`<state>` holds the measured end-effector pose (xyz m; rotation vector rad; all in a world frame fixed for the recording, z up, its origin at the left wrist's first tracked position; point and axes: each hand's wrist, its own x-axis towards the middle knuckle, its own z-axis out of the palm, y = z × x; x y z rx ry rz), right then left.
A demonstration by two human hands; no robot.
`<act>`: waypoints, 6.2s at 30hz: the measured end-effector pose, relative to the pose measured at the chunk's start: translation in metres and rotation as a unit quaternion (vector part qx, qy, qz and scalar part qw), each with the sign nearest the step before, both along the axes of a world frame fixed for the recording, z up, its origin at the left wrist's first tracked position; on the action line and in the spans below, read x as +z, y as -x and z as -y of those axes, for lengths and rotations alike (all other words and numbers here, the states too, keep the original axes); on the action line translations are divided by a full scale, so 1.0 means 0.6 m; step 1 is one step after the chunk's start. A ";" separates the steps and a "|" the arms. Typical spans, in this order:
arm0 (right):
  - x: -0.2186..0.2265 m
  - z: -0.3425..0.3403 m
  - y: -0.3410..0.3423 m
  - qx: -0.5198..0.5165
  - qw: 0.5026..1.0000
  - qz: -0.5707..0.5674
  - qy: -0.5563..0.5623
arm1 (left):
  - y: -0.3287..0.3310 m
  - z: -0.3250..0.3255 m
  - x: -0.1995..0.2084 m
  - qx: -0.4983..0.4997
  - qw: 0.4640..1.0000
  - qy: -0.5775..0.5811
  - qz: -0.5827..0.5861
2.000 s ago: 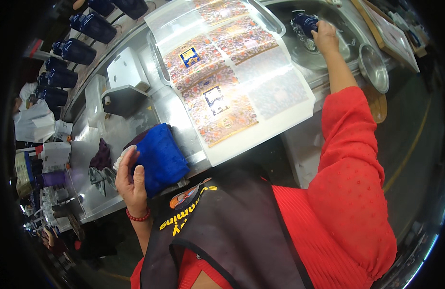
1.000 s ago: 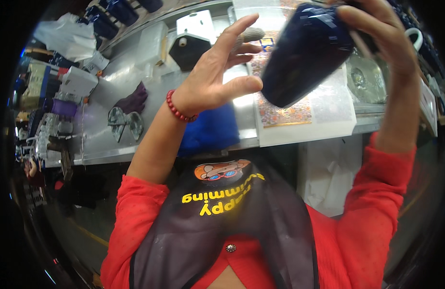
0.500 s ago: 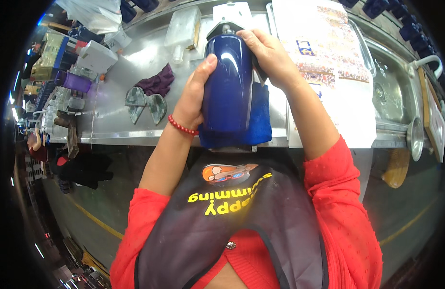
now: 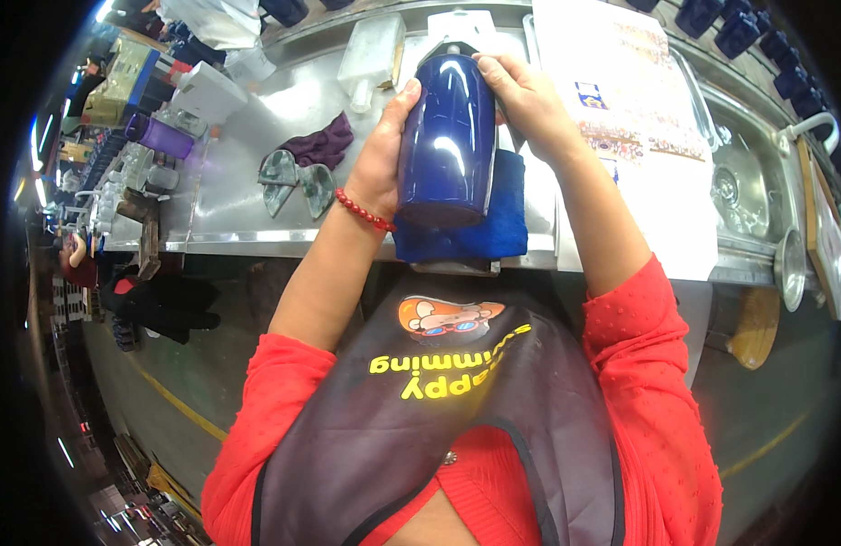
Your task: The person picks up a blue bottle, wipes it with a blue cloth, and applies a decorative label to its surface. They smooth the label with their fingers and use a small black tool to press the edges and remove air bubbles.
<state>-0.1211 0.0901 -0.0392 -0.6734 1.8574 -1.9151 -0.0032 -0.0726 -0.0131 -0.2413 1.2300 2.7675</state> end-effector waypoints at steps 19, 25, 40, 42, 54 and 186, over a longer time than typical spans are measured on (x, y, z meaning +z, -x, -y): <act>-0.002 -0.022 -0.055 -0.082 0.987 -0.109 -0.090 | -0.003 -0.016 -0.023 0.032 0.999 0.013 0.007; -0.021 -0.056 -0.087 -0.073 0.959 -0.250 -0.109 | 0.000 -0.019 -0.022 0.034 0.999 0.018 0.002; -0.022 -0.087 -0.179 -0.101 0.872 -0.467 -0.103 | 0.019 -0.006 -0.046 0.030 0.999 0.028 -0.026; -0.010 -0.088 -0.173 -0.105 0.855 -0.499 -0.097 | 0.000 -0.004 -0.042 0.067 0.983 0.162 -0.053; 0.035 -0.076 -0.146 -0.062 0.858 -0.502 -0.086 | -0.118 -0.012 -0.014 0.111 0.677 0.664 -0.298; -0.003 -0.346 -0.047 -0.131 0.860 -0.408 -0.277 | 0.061 -0.247 -0.056 0.039 0.539 0.839 -0.061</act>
